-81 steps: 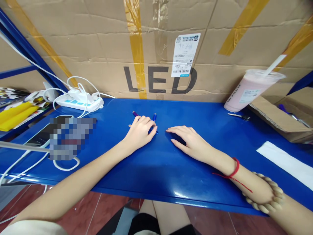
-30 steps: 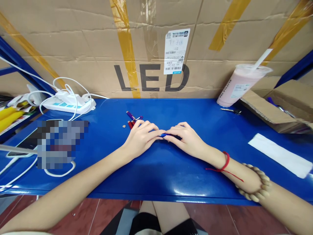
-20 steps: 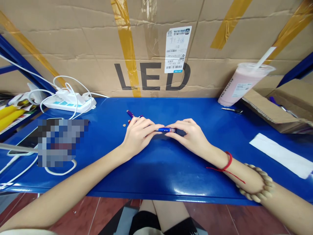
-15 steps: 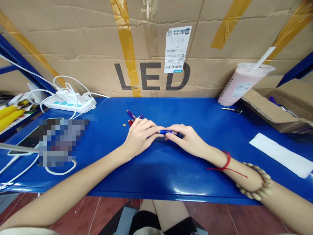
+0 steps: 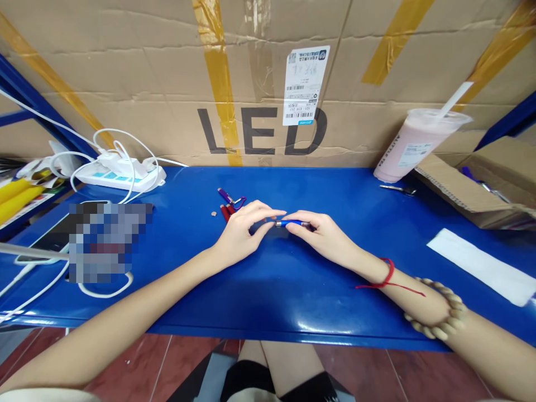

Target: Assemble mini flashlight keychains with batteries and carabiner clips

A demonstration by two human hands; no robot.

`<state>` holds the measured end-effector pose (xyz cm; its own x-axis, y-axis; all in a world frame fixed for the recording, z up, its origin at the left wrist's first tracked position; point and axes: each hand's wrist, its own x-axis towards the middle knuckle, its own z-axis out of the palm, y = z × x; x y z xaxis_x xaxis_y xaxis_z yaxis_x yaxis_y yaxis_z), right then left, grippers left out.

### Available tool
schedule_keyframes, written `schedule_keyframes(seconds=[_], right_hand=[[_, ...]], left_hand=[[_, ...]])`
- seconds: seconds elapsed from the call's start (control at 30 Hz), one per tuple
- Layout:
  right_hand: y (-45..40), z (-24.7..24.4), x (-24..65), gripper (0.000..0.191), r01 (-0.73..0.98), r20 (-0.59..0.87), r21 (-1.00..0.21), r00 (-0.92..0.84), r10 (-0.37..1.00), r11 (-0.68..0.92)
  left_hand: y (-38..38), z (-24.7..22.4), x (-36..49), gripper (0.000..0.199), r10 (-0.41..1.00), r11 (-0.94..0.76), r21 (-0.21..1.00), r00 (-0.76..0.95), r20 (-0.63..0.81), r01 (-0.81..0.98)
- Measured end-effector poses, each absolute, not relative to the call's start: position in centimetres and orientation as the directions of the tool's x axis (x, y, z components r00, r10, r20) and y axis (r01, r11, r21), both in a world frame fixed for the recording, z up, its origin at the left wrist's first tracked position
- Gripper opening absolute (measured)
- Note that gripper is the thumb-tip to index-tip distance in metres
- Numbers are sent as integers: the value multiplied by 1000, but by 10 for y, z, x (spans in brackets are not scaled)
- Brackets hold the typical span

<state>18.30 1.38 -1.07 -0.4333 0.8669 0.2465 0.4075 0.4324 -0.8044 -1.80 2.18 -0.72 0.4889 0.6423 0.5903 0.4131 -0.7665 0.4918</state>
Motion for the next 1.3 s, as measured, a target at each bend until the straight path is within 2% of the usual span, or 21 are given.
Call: schedule_keyframes(seconds=[0.2, 0.4, 0.7, 0.87, 0.93, 1.1, 1.2, 1.3], right_hand=[[17, -10, 186, 29, 485, 275, -753, -382, 882, 445], [13, -7, 183, 28, 485, 237, -764, -401, 885, 425], [15, -11, 185, 27, 484, 262, -756, -394, 881, 441], [13, -13, 184, 24, 473, 276, -736, -445, 852, 485], [11, -12, 182, 24, 458, 286, -719, -491, 823, 523], [13, -13, 182, 36, 479, 321, -698, -454, 831, 532], [18, -15, 185, 32, 502, 370, -682, -391, 843, 532], [19, -16, 187, 31, 462, 364, -723, -378, 851, 514]], left_hand=[[20, -1, -18, 26, 793, -585, 730, 436, 425, 354], [19, -2, -17, 30, 861, -477, 819, 358, 363, 319], [19, -3, -17, 29, 838, -524, 754, 400, 372, 397], [20, -5, -18, 20, 737, -674, 509, 533, 415, 535], [21, -6, -18, 19, 730, -684, 464, 536, 425, 563], [26, -6, -20, 19, 811, -582, 555, 378, 446, 594], [27, -4, -20, 20, 850, -519, 643, 264, 455, 564], [25, -1, -19, 22, 882, -468, 720, 211, 422, 513]])
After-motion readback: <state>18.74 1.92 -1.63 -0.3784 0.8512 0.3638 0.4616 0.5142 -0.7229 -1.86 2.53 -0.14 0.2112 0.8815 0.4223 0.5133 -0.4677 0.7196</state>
